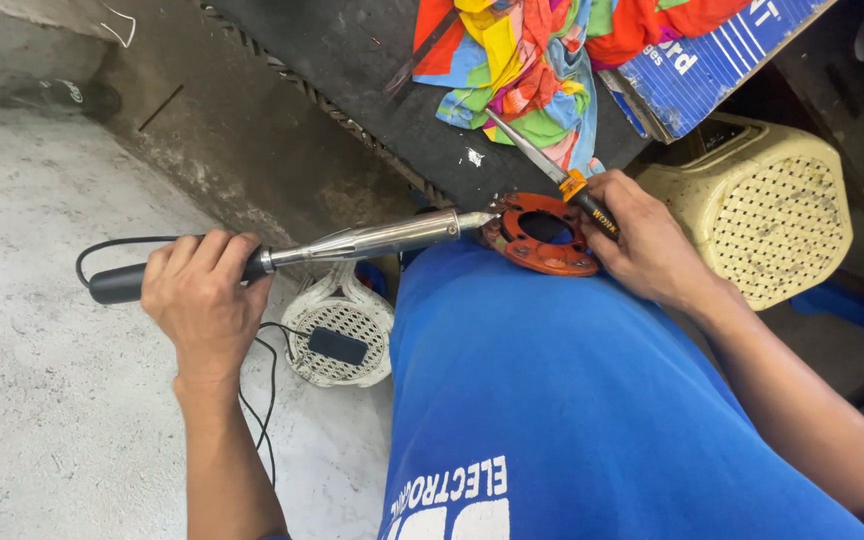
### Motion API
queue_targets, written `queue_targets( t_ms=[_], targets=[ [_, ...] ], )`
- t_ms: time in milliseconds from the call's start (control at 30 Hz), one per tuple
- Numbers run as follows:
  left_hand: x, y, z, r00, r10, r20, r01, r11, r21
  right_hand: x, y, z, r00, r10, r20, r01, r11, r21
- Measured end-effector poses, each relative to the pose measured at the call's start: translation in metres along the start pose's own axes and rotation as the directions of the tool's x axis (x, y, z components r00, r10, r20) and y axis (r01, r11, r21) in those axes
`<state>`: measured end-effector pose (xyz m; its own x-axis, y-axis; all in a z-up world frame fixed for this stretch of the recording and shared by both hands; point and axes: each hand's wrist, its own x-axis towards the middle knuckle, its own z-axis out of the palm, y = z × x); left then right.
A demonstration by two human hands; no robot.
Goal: The person uses a soldering iron and pliers to work on a circular metal part with multiple holes. They hold the part steady with the pliers while applying the soldering iron to specific points on the metal surface.
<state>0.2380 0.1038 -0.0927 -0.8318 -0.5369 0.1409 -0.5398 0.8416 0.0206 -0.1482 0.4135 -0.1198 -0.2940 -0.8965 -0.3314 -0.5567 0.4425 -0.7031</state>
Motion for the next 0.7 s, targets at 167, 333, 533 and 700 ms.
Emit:
queue_targets(
  t_ms=[167, 333, 533, 700],
  targets=[
    [-0.001, 0.004, -0.004, 1.000, -0.011, 0.020, 0.011, 1.000, -0.019, -0.004, -0.008, 0.003, 1.000, 0.012, -0.011, -0.012, 1.000, 0.016],
    [0.000, 0.000, 0.000, 1.000, -0.018, 0.018, 0.018, 1.000, -0.012, -0.002, -0.003, 0.008, 1.000, 0.011, -0.010, -0.011, 1.000, -0.001],
    [-0.006, -0.013, 0.010, 0.996, 0.080, 0.035, -0.081, 0.996, 0.033, 0.001, -0.005, 0.009, 0.986, -0.137, -0.091, 0.139, 0.990, 0.017],
    [-0.018, -0.044, 0.031, 0.983, 0.061, 0.172, -0.110, 0.951, 0.290, 0.002, -0.024, 0.009, 0.998, 0.045, 0.035, -0.048, 0.995, 0.088]
  ],
)
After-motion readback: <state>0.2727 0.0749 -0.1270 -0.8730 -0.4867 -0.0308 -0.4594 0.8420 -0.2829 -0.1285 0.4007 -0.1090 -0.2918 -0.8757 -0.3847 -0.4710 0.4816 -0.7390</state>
